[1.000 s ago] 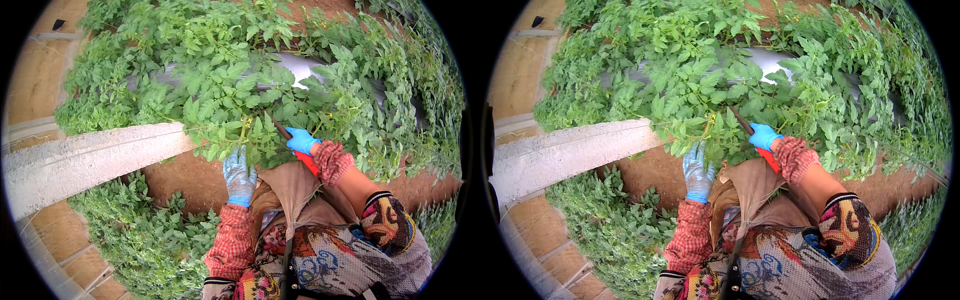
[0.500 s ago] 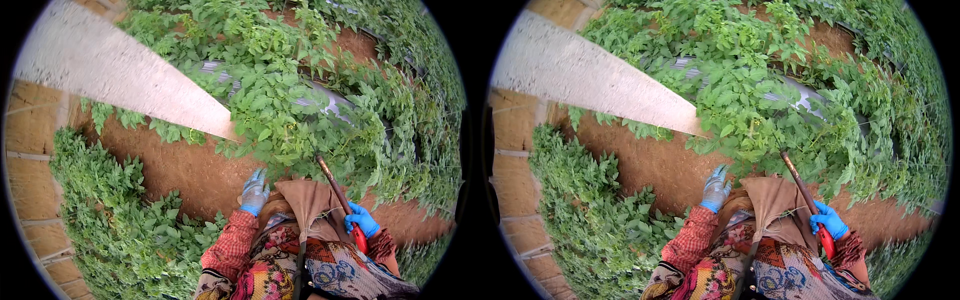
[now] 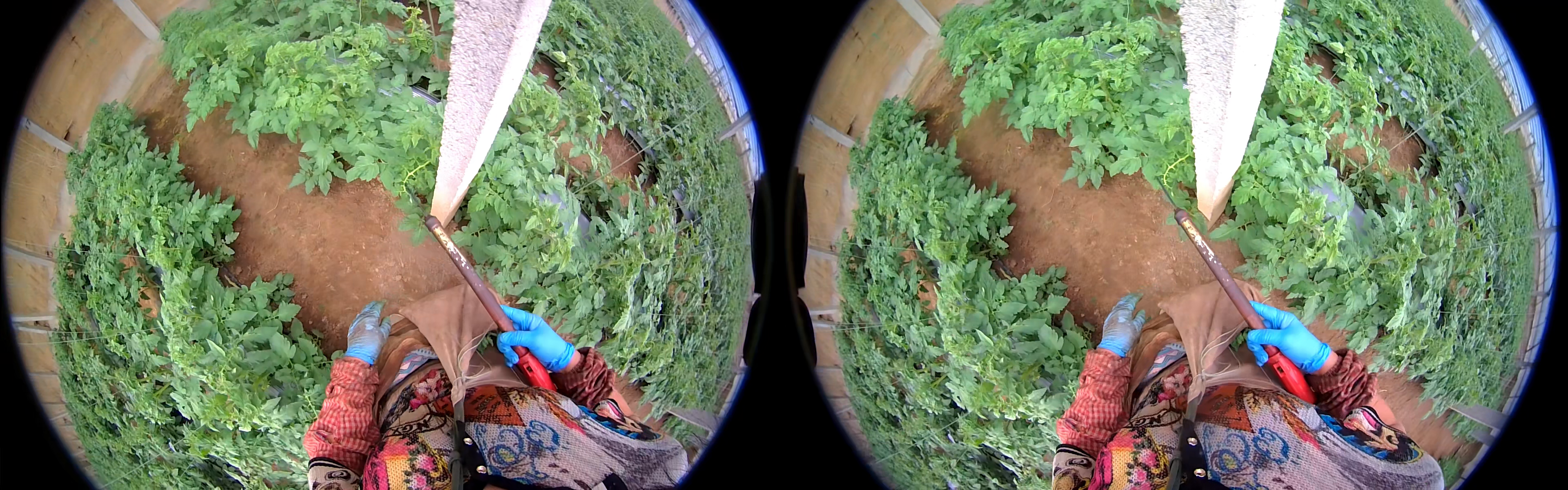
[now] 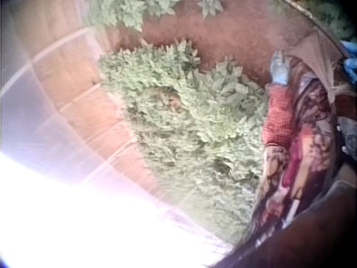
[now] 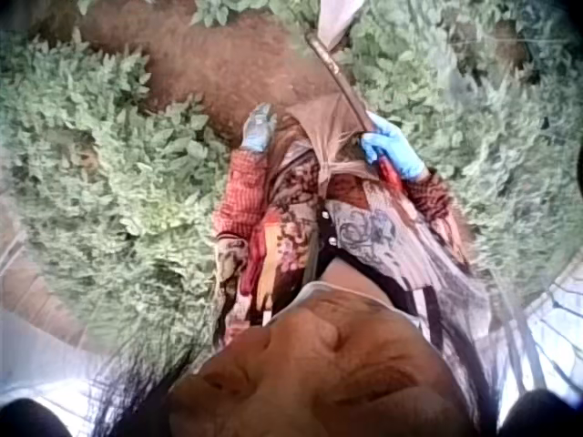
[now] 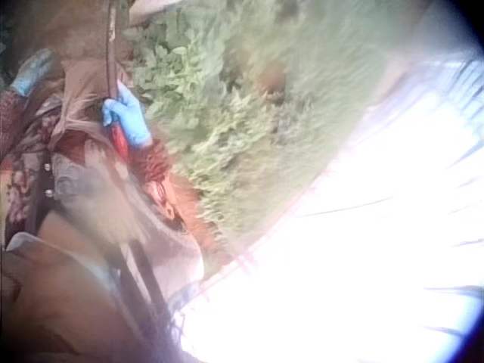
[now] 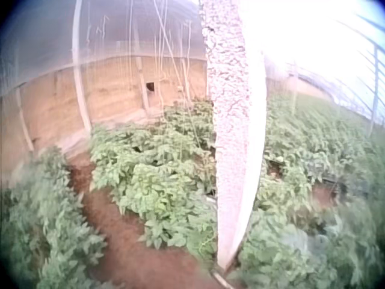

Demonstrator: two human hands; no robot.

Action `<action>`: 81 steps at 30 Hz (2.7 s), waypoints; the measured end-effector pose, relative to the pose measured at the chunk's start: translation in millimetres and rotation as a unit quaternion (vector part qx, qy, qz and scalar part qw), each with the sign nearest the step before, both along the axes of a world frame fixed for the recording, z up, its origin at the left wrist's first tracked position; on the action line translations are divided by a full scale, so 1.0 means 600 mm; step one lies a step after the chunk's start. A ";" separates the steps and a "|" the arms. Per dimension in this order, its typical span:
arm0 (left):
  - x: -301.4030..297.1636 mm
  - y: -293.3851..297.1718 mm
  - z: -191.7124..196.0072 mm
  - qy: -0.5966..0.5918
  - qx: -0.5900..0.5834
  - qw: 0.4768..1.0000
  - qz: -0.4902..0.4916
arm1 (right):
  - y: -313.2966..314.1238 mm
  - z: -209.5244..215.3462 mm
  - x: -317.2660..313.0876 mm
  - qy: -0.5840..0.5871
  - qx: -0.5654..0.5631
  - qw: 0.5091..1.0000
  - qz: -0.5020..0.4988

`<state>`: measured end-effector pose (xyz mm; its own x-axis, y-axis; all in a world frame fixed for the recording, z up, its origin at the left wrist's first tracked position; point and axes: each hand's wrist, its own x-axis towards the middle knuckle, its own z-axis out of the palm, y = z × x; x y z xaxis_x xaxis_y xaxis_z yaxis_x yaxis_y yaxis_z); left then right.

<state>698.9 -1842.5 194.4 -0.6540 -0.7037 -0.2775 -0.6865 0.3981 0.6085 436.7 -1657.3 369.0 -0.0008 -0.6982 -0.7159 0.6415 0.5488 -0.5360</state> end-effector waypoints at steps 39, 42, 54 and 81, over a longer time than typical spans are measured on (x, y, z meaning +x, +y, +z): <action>-0.588 -0.763 -0.050 -0.166 0.184 0.869 -0.429 | -0.816 -0.086 -0.230 -0.105 0.045 0.923 -0.369; -0.575 -0.804 -0.077 -0.109 0.146 0.887 -0.424 | -0.833 -0.077 -0.213 -0.084 0.046 0.910 -0.403; -0.403 -1.129 -0.069 -0.123 0.215 0.865 -0.437 | -0.934 0.044 -0.050 -0.024 0.121 0.821 -0.557; -0.356 -1.251 -0.029 -0.093 0.164 0.872 -0.451 | -1.044 0.022 0.018 0.015 0.059 0.754 -0.654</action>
